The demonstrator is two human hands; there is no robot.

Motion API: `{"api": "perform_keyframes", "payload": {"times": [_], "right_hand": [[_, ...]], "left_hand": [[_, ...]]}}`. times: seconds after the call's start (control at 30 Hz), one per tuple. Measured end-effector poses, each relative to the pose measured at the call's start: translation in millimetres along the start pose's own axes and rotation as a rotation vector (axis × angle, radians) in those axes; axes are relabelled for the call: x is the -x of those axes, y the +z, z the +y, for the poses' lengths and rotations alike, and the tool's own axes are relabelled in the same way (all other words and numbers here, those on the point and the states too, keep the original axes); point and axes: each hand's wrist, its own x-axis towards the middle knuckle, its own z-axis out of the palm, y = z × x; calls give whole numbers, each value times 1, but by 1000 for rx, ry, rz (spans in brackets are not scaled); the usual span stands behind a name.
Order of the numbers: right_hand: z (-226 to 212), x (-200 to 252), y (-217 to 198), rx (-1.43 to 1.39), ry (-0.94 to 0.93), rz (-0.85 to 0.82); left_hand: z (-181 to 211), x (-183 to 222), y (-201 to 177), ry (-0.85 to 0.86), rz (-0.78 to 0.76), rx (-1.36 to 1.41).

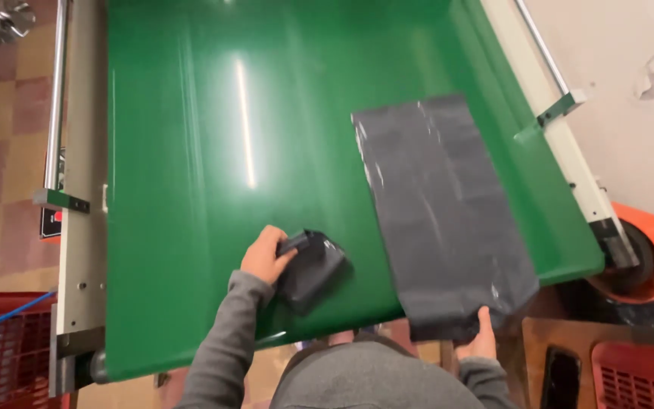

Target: Folding black plastic bags into rectangles and stacking them in a red storage bin.

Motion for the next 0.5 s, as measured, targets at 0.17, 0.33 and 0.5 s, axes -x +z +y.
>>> {"api": "perform_keyframes", "payload": {"times": [0.17,0.33,0.5], "right_hand": [[-20,-24,-31,20,-99,71],[-96,-37,-44,136,-429,-122],[-186,-13,-26,607,-858,-560]], "left_hand": [[42,9,-16,-5,-100,166],[72,5,-39,4,-61,165],[79,1,-54,81,-44,243]]}}
